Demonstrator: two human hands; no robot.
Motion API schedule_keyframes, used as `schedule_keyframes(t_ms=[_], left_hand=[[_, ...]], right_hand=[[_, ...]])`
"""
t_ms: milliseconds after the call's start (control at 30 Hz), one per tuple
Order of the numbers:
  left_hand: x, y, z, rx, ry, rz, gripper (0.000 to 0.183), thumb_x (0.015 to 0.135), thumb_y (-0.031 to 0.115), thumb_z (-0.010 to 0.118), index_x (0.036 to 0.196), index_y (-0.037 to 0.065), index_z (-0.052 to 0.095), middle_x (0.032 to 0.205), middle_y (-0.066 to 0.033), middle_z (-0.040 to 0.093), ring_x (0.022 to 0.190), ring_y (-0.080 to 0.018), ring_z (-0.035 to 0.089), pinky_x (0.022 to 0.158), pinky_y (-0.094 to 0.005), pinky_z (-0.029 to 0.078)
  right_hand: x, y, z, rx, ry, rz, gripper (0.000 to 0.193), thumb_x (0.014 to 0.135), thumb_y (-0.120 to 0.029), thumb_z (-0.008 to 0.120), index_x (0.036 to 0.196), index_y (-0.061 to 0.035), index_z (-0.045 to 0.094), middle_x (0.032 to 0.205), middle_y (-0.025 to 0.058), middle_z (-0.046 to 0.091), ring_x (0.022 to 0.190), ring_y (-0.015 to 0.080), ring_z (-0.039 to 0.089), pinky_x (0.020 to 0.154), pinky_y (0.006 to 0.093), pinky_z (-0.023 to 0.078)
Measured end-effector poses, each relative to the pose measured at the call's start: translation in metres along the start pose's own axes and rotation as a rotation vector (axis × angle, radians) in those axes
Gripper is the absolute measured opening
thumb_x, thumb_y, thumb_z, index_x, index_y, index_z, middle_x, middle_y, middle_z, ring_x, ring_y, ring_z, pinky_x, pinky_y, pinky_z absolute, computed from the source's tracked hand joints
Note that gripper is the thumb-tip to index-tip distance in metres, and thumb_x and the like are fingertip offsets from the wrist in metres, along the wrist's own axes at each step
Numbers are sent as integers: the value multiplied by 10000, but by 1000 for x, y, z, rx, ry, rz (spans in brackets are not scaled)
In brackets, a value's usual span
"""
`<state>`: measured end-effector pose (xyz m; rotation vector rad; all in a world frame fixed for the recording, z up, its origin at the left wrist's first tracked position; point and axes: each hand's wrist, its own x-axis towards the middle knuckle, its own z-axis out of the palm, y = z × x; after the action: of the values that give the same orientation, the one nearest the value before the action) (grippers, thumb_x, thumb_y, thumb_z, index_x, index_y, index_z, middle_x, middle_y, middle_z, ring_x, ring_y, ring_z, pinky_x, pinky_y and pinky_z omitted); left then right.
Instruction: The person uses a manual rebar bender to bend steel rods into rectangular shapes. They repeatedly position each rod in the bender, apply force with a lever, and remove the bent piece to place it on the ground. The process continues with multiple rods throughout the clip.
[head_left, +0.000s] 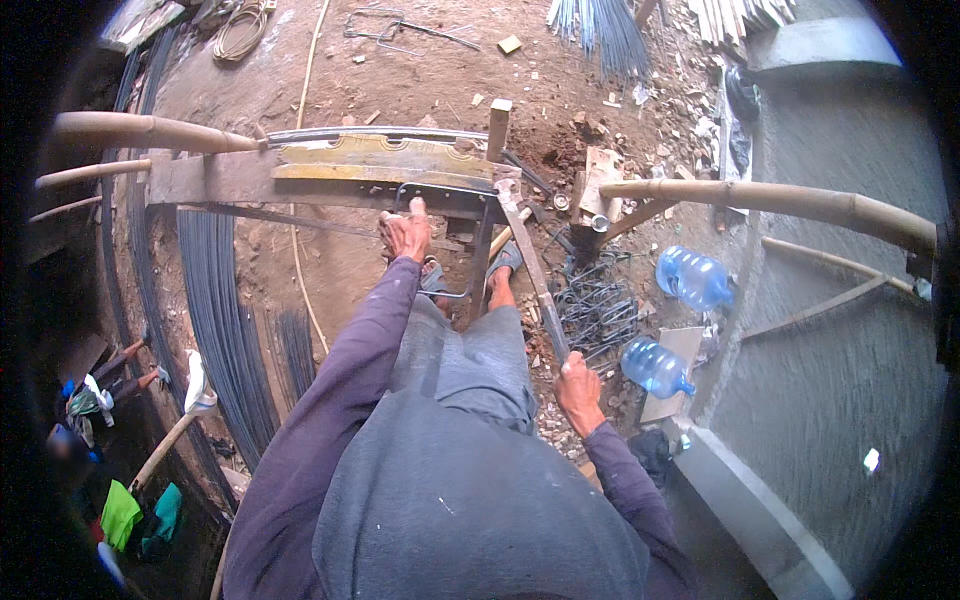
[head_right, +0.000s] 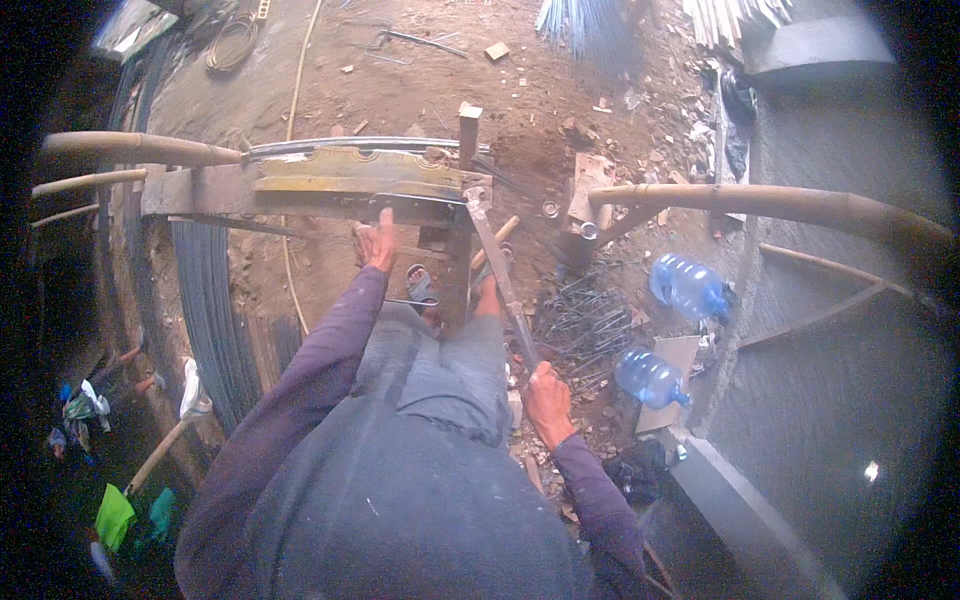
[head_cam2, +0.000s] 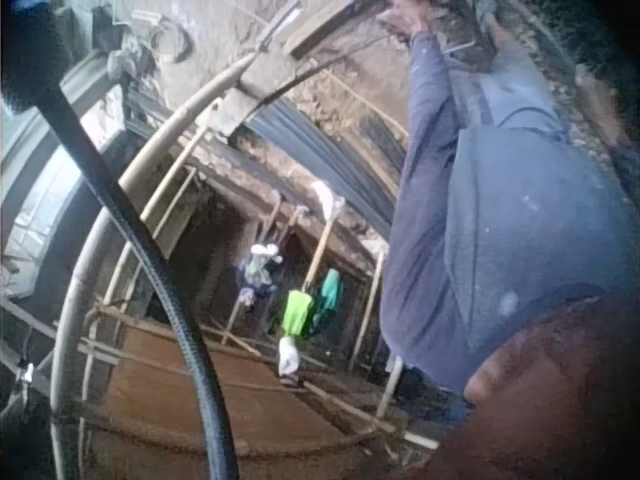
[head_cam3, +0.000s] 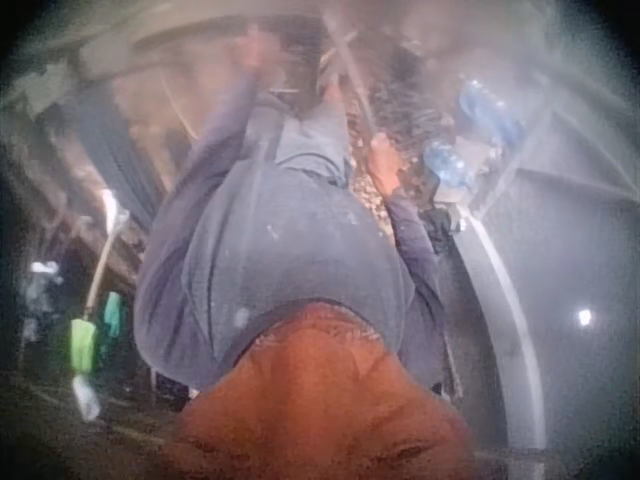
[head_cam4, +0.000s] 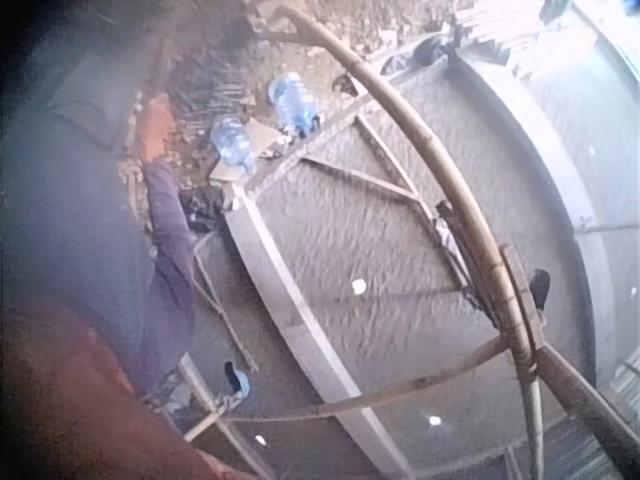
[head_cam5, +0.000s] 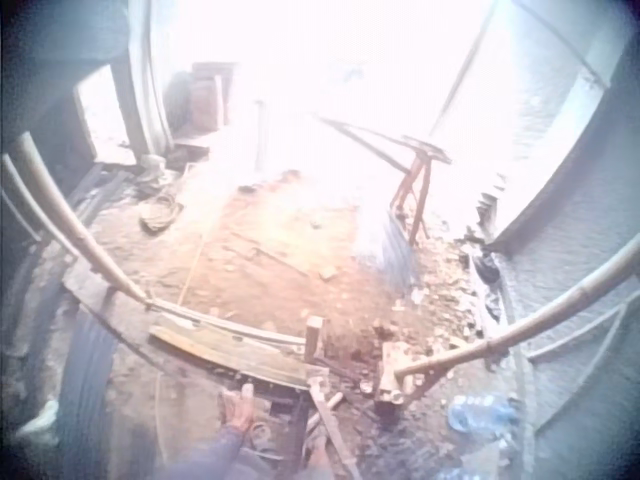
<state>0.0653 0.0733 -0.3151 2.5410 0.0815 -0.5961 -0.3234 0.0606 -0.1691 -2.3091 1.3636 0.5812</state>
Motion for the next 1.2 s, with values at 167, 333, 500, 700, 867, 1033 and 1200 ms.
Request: schedule_keyframes(t_ms=[167,333,500,700,867,1033,1200], left_hand=[[14,-29,-11,38,-84,98,497,995,545,471,987,109,710,923,-196,706,919,-424,672,773,-513,494],[35,-43,-7,-167,-244,145,474,996,475,527,912,47,712,878,-199,693,847,-335,644,767,-443,473],[40,-47,-4,-430,-275,94,448,974,423,591,922,-4,717,837,-134,687,829,-233,595,783,-393,459],[57,-66,9,-472,-433,-63,446,952,438,616,951,10,739,1020,-128,693,947,-242,597,849,-390,457],[73,-73,25,-334,-366,112,444,953,440,603,891,22,736,863,-105,651,804,-223,557,730,-405,442],[58,-59,8,-254,-199,38,515,905,465,671,939,-48,668,915,-263,678,873,-349,615,798,-466,462],[2,-9,-5,-63,5,-31,1092,782,666,710,1485,-70,315,1442,-303,457,1330,-417,474,1101,-476,386]], right_hand=[[2,-1,-19,19,-30,1,226,794,-80,605,958,-3,468,758,261,642,684,478,649,613,586,503],[1,-8,-42,170,55,-41,372,900,-314,686,911,21,525,688,255,639,657,466,655,576,551,505],[-13,-7,-43,225,80,-13,359,892,-305,732,899,1,544,665,234,630,643,434,659,532,489,503],[-16,16,-14,74,73,-41,257,882,-197,681,940,-19,505,762,239,645,686,440,662,585,523,508],[-1,39,-4,-132,3,-103,199,798,-71,620,938,-18,489,785,216,642,693,425,686,602,523,543],[5,48,-13,-49,-2,-84,342,909,-306,656,926,-13,481,794,266,657,705,465,653,619,567,491],[11,54,-39,42,-49,-114,408,885,-378,697,913,1,549,749,265,662,728,458,665,629,536,507]])
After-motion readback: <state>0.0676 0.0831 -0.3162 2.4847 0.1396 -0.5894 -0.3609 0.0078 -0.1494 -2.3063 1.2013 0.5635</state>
